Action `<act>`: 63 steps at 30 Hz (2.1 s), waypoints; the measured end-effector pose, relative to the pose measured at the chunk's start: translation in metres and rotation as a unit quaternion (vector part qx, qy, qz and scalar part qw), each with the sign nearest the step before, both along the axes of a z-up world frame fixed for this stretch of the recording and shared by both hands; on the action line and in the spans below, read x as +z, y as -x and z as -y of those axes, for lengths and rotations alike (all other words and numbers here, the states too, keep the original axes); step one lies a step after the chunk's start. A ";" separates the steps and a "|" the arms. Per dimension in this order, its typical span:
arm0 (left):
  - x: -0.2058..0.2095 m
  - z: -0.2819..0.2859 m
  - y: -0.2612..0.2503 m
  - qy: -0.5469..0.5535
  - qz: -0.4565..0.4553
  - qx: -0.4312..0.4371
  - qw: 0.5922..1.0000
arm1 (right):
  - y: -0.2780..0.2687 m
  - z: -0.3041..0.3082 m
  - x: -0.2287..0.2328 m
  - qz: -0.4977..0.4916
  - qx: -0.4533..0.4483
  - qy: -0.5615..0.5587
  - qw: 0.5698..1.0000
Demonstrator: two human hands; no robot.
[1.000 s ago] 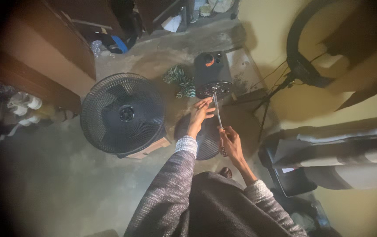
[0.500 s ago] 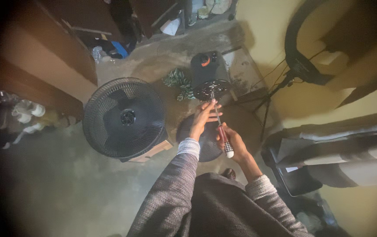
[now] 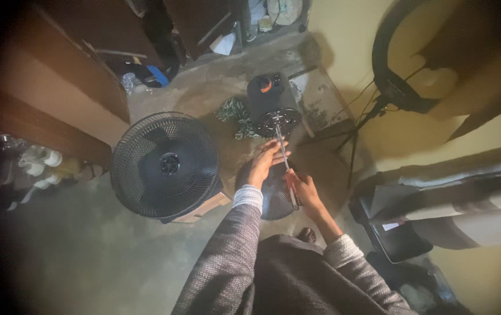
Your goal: The person uses a screwdriver to loosen and tighten screws on the central hub of a standing fan. They remove the front fan cage, then reattach it and continue adjusting the central screws.
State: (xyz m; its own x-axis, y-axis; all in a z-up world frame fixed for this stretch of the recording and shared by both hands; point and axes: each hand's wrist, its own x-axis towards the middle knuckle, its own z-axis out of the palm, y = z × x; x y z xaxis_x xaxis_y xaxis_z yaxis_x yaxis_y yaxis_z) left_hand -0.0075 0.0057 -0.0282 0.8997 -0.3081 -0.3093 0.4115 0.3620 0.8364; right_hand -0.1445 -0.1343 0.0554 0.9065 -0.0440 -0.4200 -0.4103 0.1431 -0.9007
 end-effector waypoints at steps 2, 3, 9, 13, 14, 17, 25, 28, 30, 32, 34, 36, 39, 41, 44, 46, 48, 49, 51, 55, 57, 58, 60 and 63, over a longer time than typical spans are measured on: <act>-0.010 -0.002 -0.006 -0.007 0.009 0.014 1.000 | -0.001 0.001 0.000 -0.016 0.006 -0.070 0.997; -0.016 -0.001 -0.010 -0.010 0.013 0.020 1.000 | -0.002 0.002 0.000 -0.024 0.007 -0.105 0.994; -0.048 0.007 -0.017 -0.004 0.011 0.046 0.999 | 0.004 -0.007 -0.004 0.073 0.012 0.153 0.985; -0.055 0.014 -0.018 0.005 -0.008 0.061 0.998 | 0.000 -0.006 -0.014 0.053 -0.048 0.222 0.972; -0.055 0.015 -0.020 -0.005 -0.008 0.063 0.998 | -0.002 -0.005 -0.017 0.055 -0.055 0.132 0.988; -0.055 0.011 -0.016 -0.001 -0.014 0.066 0.998 | -0.003 0.000 -0.025 0.006 -0.051 -0.019 0.999; -0.015 0.006 -0.008 -0.012 -0.008 0.081 0.997 | 0.006 0.000 -0.009 0.034 -0.008 -0.007 0.999; 0.021 0.003 0.001 -0.040 -0.033 0.101 0.994 | 0.007 -0.006 -0.001 0.039 -0.042 0.138 0.989; 0.043 0.002 0.005 -0.065 -0.041 0.103 0.992 | 0.006 -0.008 0.001 -0.015 -0.041 0.252 0.967; 0.057 0.006 0.005 -0.128 0.009 0.105 0.986 | 0.004 -0.007 -0.001 -0.027 -0.030 0.288 0.957; 0.060 0.010 0.006 -0.148 0.043 0.109 0.982 | 0.001 -0.005 -0.005 -0.016 -0.027 0.280 0.960; 0.058 0.011 0.003 -0.125 0.066 0.111 0.984 | -0.004 -0.003 -0.006 0.018 -0.035 0.225 0.974; 0.043 0.013 0.000 -0.109 0.022 0.097 0.989 | -0.007 0.000 -0.005 -0.003 -0.016 -0.050 0.999; 0.034 0.012 -0.005 -0.114 0.017 0.090 0.989 | -0.011 0.003 -0.002 -0.056 -0.017 -0.148 0.987; 0.022 0.012 -0.010 -0.175 0.005 0.080 0.981 | -0.014 0.007 0.001 -0.083 -0.010 -0.216 0.973; 0.015 0.015 -0.013 -0.183 -0.006 0.056 0.982 | -0.013 0.010 -0.002 -0.063 0.004 -0.209 0.976; 0.009 0.017 -0.014 -0.141 -0.021 0.012 0.990 | -0.008 0.009 -0.010 -0.021 0.025 -0.176 0.984; 0.006 0.017 -0.013 -0.125 -0.004 0.008 0.992 | -0.005 0.007 -0.016 0.000 0.011 -0.098 0.995; 0.000 0.016 -0.007 -0.095 0.028 -0.001 0.995 | 0.000 0.002 -0.027 0.040 -0.016 0.057 0.997; -0.006 0.012 0.002 -0.109 0.018 -0.010 0.994 | 0.005 -0.003 -0.039 0.045 0.000 0.398 0.916; -0.005 0.011 0.003 -0.135 0.002 -0.039 0.990 | 0.005 -0.002 -0.037 0.054 0.041 0.304 0.950; -0.004 0.010 0.004 -0.127 0.007 -0.027 0.992 | 0.005 0.000 -0.034 0.013 0.034 0.145 0.989; -0.002 0.006 0.005 -0.112 0.017 -0.008 0.994 | 0.004 0.004 -0.027 -0.071 0.012 -0.180 0.981; 0.001 0.001 0.004 -0.125 0.007 -0.007 0.992 | 0.001 0.006 -0.015 -0.095 0.042 -0.341 0.934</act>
State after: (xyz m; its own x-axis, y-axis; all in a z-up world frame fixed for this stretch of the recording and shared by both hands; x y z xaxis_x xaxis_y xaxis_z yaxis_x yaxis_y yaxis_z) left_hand -0.0119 0.0045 -0.0272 0.9006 -0.2366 -0.3646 0.4025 0.1370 0.9051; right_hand -0.1455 -0.1405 0.0405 0.8014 0.3605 -0.4772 -0.5885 0.6179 -0.5214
